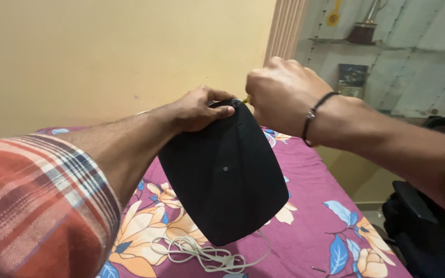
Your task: The person uses a yellow screwdriver to tighten screws on the back of a small black fan base. They insert a screw, turn it with the screwdriver, and repeat the process for another screw. The fan remains on a floral-patterned bedsheet throughout.
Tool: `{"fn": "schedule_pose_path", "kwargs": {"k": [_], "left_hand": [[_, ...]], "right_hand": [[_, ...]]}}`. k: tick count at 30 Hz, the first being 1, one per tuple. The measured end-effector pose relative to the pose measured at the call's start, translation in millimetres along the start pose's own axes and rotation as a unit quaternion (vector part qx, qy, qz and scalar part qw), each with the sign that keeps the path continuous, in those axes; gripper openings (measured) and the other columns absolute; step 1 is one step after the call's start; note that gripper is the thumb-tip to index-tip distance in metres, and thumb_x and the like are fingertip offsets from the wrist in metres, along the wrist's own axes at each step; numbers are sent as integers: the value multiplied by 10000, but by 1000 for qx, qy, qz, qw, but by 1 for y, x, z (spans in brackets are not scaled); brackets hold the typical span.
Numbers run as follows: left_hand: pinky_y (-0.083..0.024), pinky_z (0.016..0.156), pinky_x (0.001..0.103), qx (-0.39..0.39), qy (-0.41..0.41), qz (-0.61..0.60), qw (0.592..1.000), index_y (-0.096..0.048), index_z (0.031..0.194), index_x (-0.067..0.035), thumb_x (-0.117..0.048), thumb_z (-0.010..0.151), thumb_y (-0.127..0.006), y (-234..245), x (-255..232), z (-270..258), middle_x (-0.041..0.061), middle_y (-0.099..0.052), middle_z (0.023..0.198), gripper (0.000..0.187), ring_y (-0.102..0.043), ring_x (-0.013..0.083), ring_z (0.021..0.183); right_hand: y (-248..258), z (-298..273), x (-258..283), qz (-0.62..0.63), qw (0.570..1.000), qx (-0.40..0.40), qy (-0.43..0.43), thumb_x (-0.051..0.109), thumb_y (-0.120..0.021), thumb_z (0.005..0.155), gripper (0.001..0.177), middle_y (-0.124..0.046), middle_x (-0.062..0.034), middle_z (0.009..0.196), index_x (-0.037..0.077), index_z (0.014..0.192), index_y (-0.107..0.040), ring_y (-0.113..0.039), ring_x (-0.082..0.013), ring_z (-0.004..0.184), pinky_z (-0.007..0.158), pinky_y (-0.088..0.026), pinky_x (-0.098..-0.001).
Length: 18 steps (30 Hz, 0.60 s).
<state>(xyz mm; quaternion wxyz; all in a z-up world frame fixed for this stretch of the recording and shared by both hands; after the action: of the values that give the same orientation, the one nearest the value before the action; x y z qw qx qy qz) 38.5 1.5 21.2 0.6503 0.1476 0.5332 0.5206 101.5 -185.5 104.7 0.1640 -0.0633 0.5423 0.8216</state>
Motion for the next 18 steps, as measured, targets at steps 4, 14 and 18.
{"fn": "schedule_pose_path", "kwargs": {"k": [4,14,18], "left_hand": [[-520,1004,380,8,-5,-23,1000,-698,1299,-168,-326,909,-672,-4,-9,-3,100,-751,1244,422,-700,251,1178],[-516,1012,398,2,33,9,999,-711,1288,-185,-358,900,-696,-7,-17,-4,113,-747,1239,425,-690,271,1188],[-519,1007,398,1,21,0,1000,-714,1285,-194,-349,895,-688,-8,-16,-6,108,-751,1236,420,-696,274,1184]], "right_hand": [[4,8,-3,6,1000,15,-16,168,-723,798,174,-732,-272,820,26,875,-787,-752,-403,821,806,-609,-467],[-6,4,-18,91,988,-8,-127,192,-704,815,197,-715,-294,924,82,939,-812,-716,-441,920,872,-579,-478],[-13,0,-23,130,977,-1,-172,254,-704,856,203,-718,-283,937,111,954,-811,-713,-445,937,861,-577,-493]]}}
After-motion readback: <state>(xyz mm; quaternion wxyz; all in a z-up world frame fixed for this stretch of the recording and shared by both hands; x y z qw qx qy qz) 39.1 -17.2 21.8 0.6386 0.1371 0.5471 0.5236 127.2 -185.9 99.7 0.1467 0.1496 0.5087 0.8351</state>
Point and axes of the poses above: each hand's wrist, its own z-axis towards the middle knuckle, its own y-axis out of the back of the hand, x = y × z, the point moved 3 cm from there along z, towards the middle knuckle
